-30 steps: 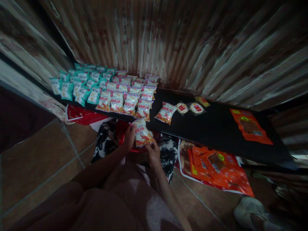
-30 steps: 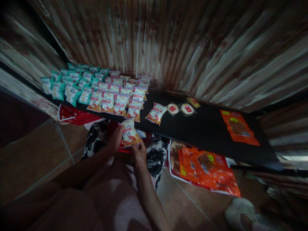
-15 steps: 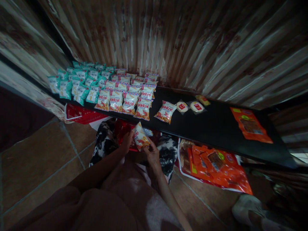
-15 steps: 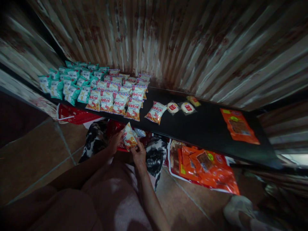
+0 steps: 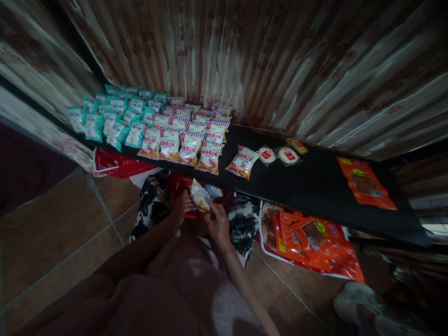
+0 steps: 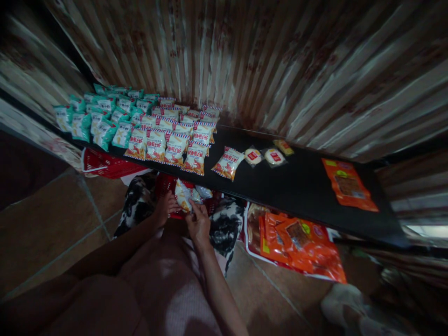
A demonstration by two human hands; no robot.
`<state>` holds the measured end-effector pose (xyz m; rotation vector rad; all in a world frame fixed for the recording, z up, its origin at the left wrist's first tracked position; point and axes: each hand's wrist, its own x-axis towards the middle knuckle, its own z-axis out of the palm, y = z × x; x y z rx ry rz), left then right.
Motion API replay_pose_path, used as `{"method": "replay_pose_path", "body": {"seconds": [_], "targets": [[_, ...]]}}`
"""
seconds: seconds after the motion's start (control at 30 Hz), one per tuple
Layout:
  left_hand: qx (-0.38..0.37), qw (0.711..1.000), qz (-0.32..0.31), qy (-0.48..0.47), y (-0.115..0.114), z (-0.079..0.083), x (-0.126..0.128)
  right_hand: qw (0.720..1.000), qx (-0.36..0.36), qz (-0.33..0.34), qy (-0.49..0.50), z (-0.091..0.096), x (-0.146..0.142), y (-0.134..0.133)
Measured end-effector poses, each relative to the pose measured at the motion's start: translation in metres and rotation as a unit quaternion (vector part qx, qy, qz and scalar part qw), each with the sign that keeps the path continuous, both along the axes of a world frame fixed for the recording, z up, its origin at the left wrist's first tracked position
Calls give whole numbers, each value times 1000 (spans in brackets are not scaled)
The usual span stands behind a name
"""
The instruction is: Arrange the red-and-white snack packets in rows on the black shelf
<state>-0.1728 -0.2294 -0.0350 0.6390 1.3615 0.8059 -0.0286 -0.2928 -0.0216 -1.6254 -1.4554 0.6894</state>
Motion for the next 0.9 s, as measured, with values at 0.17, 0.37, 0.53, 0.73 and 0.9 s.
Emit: {"method": "replay_pose_path", "body": {"seconds": [0.17,0.37,0.53,0.73,0.9], "targets": [[-12,997,-2,-71,-2,1,-1,995,20,38,-85,-1,0,-1],[-19,990,25,-141,-4,0,4,985,36,90,-140,0,-5,-1],[-21,987,38,-156,-2,11,7,983,36,99,-147,-1,-11,-3],[-35,981,65,-177,-2,12,6,979,15,94,-182,2,-18,-8],[-47,980,81,-173,-2,7,4,973,18,96,-211,6,-22,-13]]}}
